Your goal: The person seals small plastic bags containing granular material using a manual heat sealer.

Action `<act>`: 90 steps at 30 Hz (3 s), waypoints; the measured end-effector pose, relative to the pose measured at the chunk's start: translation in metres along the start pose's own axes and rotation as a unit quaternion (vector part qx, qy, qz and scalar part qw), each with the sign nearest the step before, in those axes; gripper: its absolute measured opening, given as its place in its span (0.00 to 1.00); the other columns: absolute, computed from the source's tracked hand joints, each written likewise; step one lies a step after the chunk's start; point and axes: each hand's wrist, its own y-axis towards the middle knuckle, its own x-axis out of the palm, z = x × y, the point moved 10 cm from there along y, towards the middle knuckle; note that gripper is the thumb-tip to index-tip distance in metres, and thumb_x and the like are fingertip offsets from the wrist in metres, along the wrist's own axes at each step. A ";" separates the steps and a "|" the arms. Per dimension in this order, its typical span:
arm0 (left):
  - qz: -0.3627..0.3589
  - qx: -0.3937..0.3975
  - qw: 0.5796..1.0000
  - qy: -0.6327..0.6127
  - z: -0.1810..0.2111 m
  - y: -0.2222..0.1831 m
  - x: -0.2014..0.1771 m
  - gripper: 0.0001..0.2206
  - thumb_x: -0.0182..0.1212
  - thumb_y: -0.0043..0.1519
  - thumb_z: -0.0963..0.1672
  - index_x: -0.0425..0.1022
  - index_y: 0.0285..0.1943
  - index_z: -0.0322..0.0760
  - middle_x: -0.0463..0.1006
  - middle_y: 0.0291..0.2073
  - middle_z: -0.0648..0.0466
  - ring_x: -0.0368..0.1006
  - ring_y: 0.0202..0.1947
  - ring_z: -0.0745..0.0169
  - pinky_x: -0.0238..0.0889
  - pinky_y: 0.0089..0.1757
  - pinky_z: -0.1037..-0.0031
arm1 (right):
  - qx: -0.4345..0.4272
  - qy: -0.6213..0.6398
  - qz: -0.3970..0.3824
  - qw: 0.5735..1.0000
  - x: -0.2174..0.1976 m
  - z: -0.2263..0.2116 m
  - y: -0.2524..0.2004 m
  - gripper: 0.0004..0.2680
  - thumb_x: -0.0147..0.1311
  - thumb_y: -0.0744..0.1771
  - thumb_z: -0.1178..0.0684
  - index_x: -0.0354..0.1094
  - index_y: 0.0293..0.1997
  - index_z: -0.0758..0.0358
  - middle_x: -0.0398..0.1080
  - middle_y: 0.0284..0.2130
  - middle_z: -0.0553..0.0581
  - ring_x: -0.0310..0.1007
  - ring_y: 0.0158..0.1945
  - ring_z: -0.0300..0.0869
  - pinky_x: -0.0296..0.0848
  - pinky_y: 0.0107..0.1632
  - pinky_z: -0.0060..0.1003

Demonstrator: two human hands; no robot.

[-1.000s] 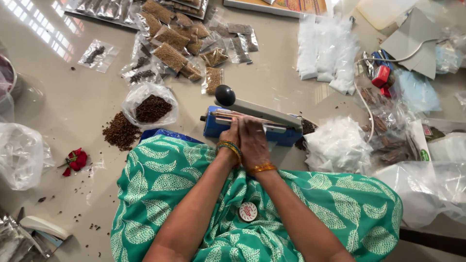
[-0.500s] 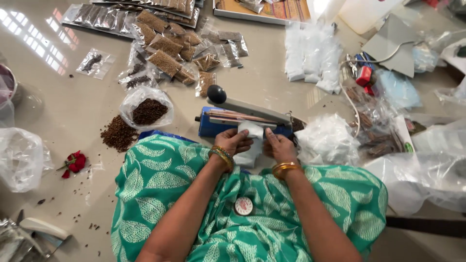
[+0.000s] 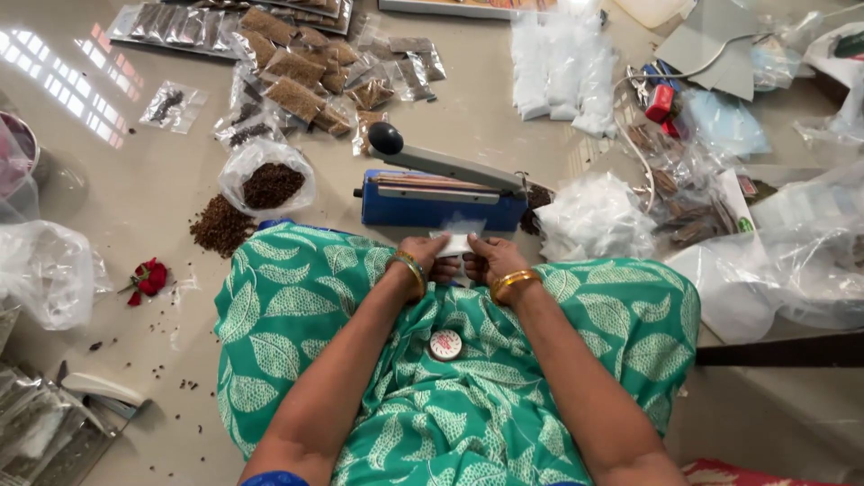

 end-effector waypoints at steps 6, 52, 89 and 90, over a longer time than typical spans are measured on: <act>0.009 -0.096 0.995 0.000 -0.021 0.002 -0.007 0.20 0.62 0.63 0.52 0.76 0.42 0.26 0.81 0.28 0.42 0.76 0.20 0.57 0.72 0.24 0.68 | 0.100 0.060 0.015 0.993 0.005 0.011 -0.019 0.12 0.58 0.67 0.45 0.70 0.40 0.65 0.77 0.27 0.59 0.76 0.27 0.44 0.77 0.31 0.39; 0.111 0.185 0.907 0.361 0.011 0.045 -0.039 0.08 0.66 0.62 0.44 0.75 0.46 0.36 0.82 0.37 0.50 0.77 0.38 0.58 0.71 0.43 0.66 | -0.040 -0.583 0.089 0.807 -0.020 -0.026 0.021 0.16 0.72 0.57 0.46 0.77 0.45 0.57 0.79 0.41 0.57 0.79 0.46 0.50 0.75 0.52 0.46; 0.280 0.104 0.947 0.118 0.089 0.002 -0.039 0.16 0.73 0.56 0.49 0.84 0.37 0.28 0.83 0.26 0.49 0.79 0.24 0.61 0.79 0.27 0.66 | -0.170 -0.144 0.202 0.954 0.020 -0.064 0.036 0.09 0.68 0.62 0.51 0.76 0.33 0.67 0.73 0.23 0.51 0.70 0.24 0.35 0.73 0.24 0.34; 0.280 0.096 0.951 0.095 0.086 0.004 -0.040 0.17 0.73 0.56 0.50 0.84 0.36 0.27 0.83 0.26 0.48 0.79 0.24 0.59 0.79 0.26 0.65 | -0.173 -0.130 0.206 0.954 0.019 -0.064 0.036 0.09 0.68 0.63 0.51 0.76 0.33 0.67 0.72 0.23 0.50 0.68 0.24 0.35 0.72 0.24 0.33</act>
